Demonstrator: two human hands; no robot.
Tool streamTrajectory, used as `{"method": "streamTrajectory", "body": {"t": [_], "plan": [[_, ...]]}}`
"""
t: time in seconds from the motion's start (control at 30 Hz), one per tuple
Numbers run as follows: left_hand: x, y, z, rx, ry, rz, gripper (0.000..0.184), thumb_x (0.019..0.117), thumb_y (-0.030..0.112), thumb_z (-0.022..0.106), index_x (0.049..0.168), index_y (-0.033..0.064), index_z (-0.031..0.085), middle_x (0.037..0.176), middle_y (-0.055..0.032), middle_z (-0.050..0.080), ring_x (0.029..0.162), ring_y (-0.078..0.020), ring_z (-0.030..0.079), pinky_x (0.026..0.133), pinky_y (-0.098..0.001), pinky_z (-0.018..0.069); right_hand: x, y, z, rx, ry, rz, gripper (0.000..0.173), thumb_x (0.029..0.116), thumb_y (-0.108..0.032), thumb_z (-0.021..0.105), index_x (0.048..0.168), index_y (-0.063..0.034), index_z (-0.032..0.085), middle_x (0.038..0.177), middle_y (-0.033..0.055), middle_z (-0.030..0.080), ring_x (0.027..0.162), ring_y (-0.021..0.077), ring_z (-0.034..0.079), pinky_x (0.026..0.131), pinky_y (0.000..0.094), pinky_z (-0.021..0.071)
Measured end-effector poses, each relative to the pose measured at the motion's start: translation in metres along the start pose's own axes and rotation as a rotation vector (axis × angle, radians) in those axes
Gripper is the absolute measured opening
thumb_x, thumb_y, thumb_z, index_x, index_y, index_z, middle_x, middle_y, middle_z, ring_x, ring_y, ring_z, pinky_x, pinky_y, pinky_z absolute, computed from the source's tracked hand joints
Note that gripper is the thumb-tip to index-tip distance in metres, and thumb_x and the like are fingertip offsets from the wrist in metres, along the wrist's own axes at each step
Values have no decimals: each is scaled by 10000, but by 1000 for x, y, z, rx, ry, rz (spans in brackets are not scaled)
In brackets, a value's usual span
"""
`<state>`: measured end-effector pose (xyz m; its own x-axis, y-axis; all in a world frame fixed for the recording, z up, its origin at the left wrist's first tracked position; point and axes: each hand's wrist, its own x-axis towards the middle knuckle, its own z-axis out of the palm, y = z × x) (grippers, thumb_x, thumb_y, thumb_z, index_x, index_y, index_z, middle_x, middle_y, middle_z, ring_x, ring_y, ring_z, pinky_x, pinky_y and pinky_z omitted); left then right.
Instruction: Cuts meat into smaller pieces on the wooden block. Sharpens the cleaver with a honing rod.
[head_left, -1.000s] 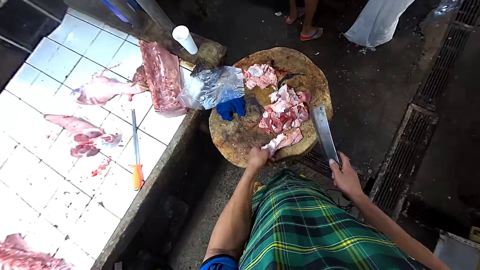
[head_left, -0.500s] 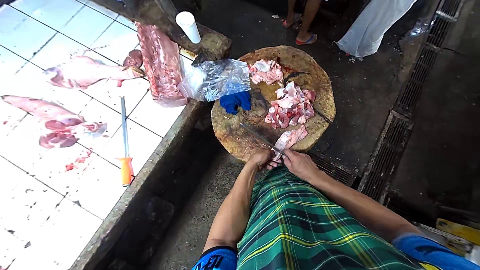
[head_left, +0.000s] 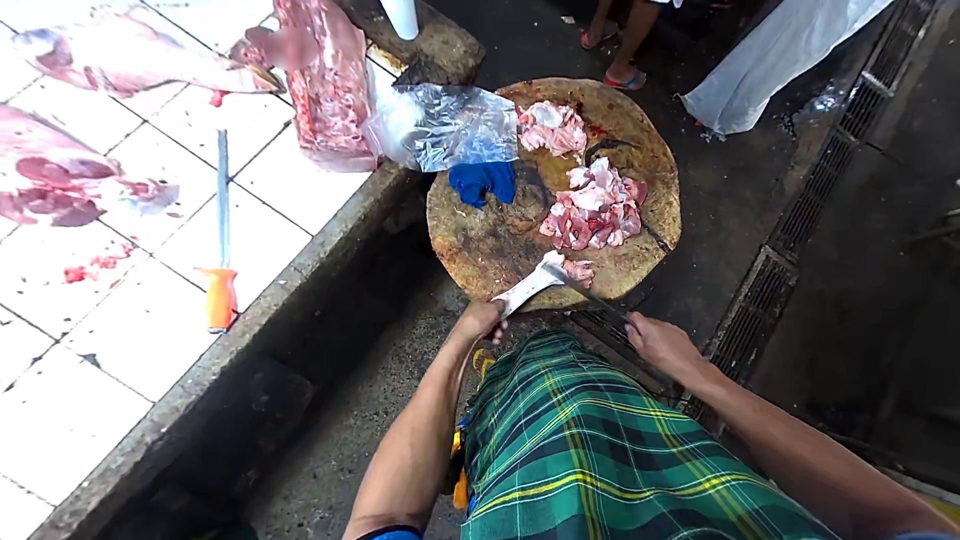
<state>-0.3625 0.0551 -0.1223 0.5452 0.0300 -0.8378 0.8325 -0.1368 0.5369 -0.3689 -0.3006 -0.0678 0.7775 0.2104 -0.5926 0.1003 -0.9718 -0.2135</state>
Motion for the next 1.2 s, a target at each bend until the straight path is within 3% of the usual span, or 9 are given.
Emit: {"method": "streamTrajectory", "body": {"t": [0.1, 0.2, 0.4, 0.7, 0.9, 0.97, 1.03, 1.13, 1.2], "plan": [[-8, 1, 8, 92, -4, 47, 335, 1069, 287, 482, 1183, 23, 655, 817, -89, 745, 552, -147, 660, 532, -306, 563, -5, 3, -22, 564, -190, 160, 391, 1095, -425, 448, 1281, -121, 610, 795, 75, 628, 578, 188, 611, 537, 376, 555], [-6, 1, 18, 108, 30, 61, 269, 1042, 249, 552, 1155, 35, 672, 840, -61, 753, 534, -116, 639, 514, -278, 541, -7, -20, -23, 941, -112, 275, 379, 1103, -403, 460, 1334, -114, 539, 719, 48, 554, 469, 165, 530, 438, 344, 523], [-5, -6, 33, 39, 51, 102, 243, 1025, 225, 573, 1136, 43, 690, 799, -43, 737, 546, -96, 629, 526, -266, 533, 26, -88, -10, 279, 201, -85, 413, 1092, -396, 419, 1261, -94, 644, 935, 153, 713, 881, 329, 709, 814, 573, 563], [-4, -9, 24, 308, 190, 271, 229, 984, 286, 591, 978, 109, 735, 871, -121, 718, 832, -291, 692, 756, -569, 539, 67, -112, 7, -225, 147, -311, 280, 1079, -282, 458, 1236, -135, 637, 1050, 168, 697, 934, 384, 712, 760, 572, 581], [-33, -42, -23, 89, 205, 163, 248, 1010, 217, 556, 1135, 66, 708, 859, -111, 674, 691, -207, 598, 643, -436, 511, 31, -8, -17, -302, 107, -111, 391, 1086, -293, 401, 1375, -111, 593, 1120, 242, 691, 954, 453, 712, 774, 630, 569], [-15, -56, -24, -3, 125, 44, 271, 1044, 230, 521, 1209, 63, 657, 757, -40, 658, 547, -103, 553, 521, -278, 480, 31, 6, -25, -81, -4, -20, 433, 1100, -384, 389, 1389, -131, 587, 1100, 189, 714, 980, 365, 716, 844, 573, 570], [4, -70, -24, -180, -20, -61, 247, 1060, 200, 507, 1225, 38, 593, 778, -45, 672, 535, -85, 579, 496, -227, 488, 36, 13, -31, 430, -135, 110, 404, 1094, -429, 456, 1305, -119, 607, 837, 83, 646, 627, 184, 621, 574, 362, 551], [11, -88, -34, -323, -40, -76, 264, 1031, 82, 547, 1284, 15, 579, 947, -100, 705, 719, -141, 678, 649, -277, 575, 31, 20, -27, 1159, -276, 255, 296, 1111, -377, 436, 1202, -107, 518, 713, 33, 553, 450, 133, 501, 412, 286, 483], [2, -84, -37, -60, 240, -14, 344, 1029, 120, 548, 1357, 17, 568, 1111, -152, 694, 919, -208, 684, 816, -405, 574, 20, 12, -22, 1240, -156, 250, 289, 1117, -353, 432, 1191, -92, 531, 707, 35, 553, 449, 137, 503, 413, 290, 489]]}}
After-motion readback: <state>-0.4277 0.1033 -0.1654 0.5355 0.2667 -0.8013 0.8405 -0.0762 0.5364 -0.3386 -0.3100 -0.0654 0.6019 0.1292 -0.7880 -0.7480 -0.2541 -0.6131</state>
